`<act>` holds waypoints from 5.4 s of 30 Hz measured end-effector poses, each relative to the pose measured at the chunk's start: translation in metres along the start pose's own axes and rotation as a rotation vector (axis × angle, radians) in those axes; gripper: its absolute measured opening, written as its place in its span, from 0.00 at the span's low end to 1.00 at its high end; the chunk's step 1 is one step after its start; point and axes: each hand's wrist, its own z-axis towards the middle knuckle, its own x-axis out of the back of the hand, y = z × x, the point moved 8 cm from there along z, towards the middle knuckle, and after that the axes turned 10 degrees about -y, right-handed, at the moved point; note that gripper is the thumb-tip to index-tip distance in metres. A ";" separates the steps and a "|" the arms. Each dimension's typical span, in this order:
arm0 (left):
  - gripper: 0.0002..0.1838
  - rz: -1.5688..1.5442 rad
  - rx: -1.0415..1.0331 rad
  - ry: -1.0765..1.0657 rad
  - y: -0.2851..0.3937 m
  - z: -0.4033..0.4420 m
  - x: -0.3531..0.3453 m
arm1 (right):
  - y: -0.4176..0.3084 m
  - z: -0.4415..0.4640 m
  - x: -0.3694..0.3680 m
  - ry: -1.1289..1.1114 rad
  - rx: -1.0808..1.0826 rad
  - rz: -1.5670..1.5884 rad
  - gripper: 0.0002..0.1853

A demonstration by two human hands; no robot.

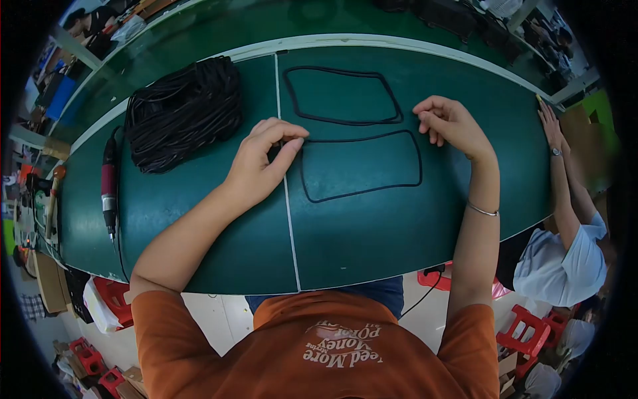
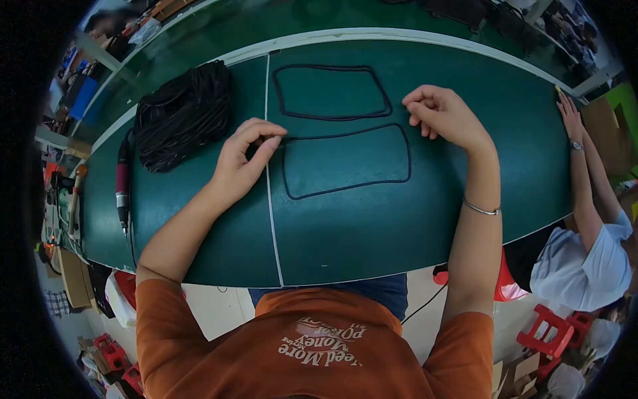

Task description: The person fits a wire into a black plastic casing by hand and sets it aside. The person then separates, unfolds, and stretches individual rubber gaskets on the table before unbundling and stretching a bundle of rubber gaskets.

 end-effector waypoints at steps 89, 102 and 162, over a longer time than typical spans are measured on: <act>0.13 -0.535 0.004 -0.063 -0.007 -0.008 -0.007 | -0.009 -0.002 0.006 0.332 0.118 -0.278 0.09; 0.15 -0.587 0.059 -0.067 -0.009 -0.011 -0.009 | -0.010 -0.002 0.006 0.327 0.113 -0.280 0.09; 0.07 0.352 0.022 -0.049 0.015 0.002 -0.007 | -0.040 -0.012 -0.019 0.150 0.155 -0.414 0.08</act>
